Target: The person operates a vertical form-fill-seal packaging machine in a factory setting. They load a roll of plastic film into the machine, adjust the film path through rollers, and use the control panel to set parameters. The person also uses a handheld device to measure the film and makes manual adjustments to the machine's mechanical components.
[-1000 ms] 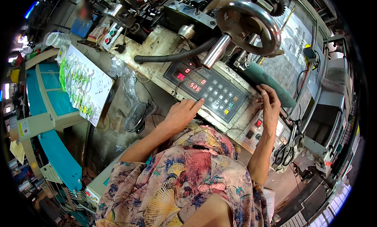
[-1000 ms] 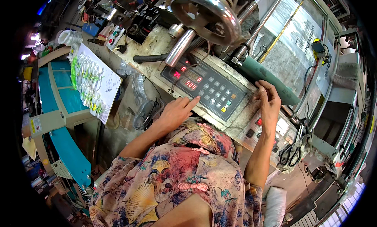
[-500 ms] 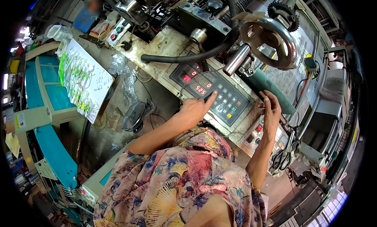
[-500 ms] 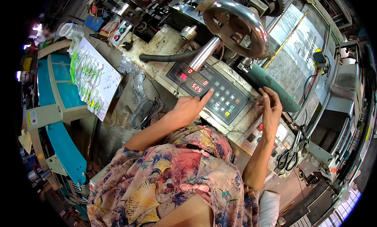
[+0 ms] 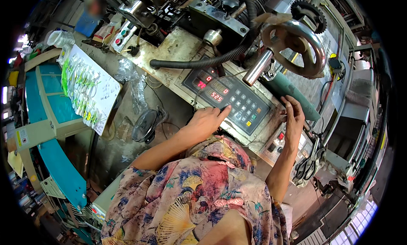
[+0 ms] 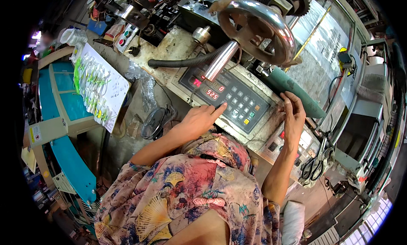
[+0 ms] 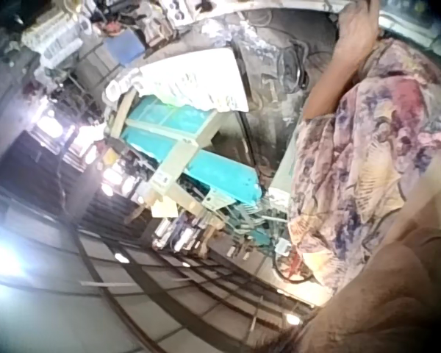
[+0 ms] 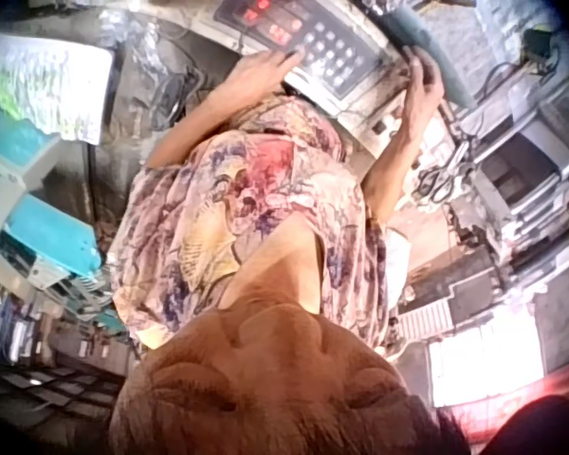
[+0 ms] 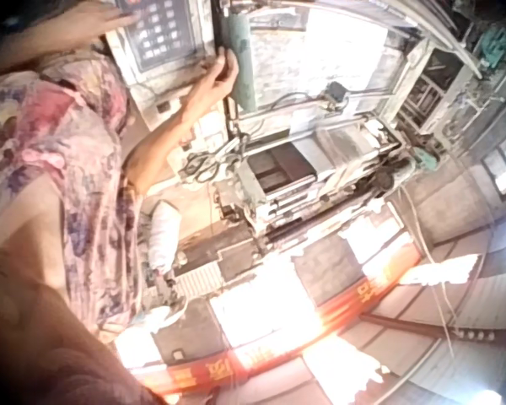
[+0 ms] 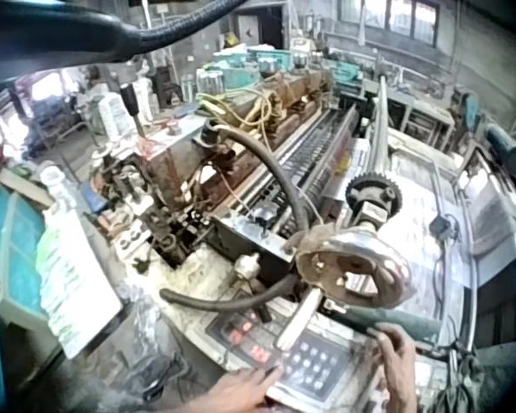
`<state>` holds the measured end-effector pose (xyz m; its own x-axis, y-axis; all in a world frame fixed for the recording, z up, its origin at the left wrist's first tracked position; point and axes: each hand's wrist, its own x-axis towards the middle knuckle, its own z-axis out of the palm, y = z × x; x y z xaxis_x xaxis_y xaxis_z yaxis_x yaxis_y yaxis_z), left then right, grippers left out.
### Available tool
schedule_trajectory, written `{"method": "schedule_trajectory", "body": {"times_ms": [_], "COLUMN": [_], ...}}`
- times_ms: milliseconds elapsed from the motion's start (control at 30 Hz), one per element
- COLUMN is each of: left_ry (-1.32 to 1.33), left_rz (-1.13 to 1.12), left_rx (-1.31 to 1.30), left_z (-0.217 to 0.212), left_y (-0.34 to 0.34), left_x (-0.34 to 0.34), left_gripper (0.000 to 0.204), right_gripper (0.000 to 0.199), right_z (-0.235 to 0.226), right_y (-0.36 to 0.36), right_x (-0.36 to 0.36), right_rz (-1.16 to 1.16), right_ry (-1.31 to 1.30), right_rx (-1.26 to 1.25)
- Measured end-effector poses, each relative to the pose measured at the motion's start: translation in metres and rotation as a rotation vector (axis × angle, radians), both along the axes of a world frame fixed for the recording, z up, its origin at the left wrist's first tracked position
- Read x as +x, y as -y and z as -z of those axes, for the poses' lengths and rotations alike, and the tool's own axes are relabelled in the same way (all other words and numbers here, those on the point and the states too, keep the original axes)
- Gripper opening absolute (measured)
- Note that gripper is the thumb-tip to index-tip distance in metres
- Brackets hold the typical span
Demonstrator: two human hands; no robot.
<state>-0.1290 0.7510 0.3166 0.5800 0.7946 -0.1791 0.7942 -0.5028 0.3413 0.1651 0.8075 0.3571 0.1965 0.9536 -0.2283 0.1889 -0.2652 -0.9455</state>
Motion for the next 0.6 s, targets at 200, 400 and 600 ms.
{"method": "schedule_trajectory", "body": {"times_ms": [200,400,600], "left_ry": [0.053,0.056,0.062], "left_rz": [0.025,0.019,0.012], "left_rx": [-0.052,-0.046,-0.024], "left_z": [-0.0022,-0.0005,0.0045], "left_y": [0.0052,0.0037,0.0003], "left_x": [-0.0111,-0.0104,-0.0072], "left_gripper": [0.077,0.076,0.076], "right_gripper": [0.028,0.028,0.029], "right_z": [0.0027,0.0036,0.0048], "right_y": [-0.0001,0.0005,0.0008], "right_x": [-0.0019,-0.0026,-0.0043], "right_rz": [0.030,0.035,0.040], "right_ry": [-0.036,-0.032,-0.037], "right_rx": [0.012,0.001,0.000]}}
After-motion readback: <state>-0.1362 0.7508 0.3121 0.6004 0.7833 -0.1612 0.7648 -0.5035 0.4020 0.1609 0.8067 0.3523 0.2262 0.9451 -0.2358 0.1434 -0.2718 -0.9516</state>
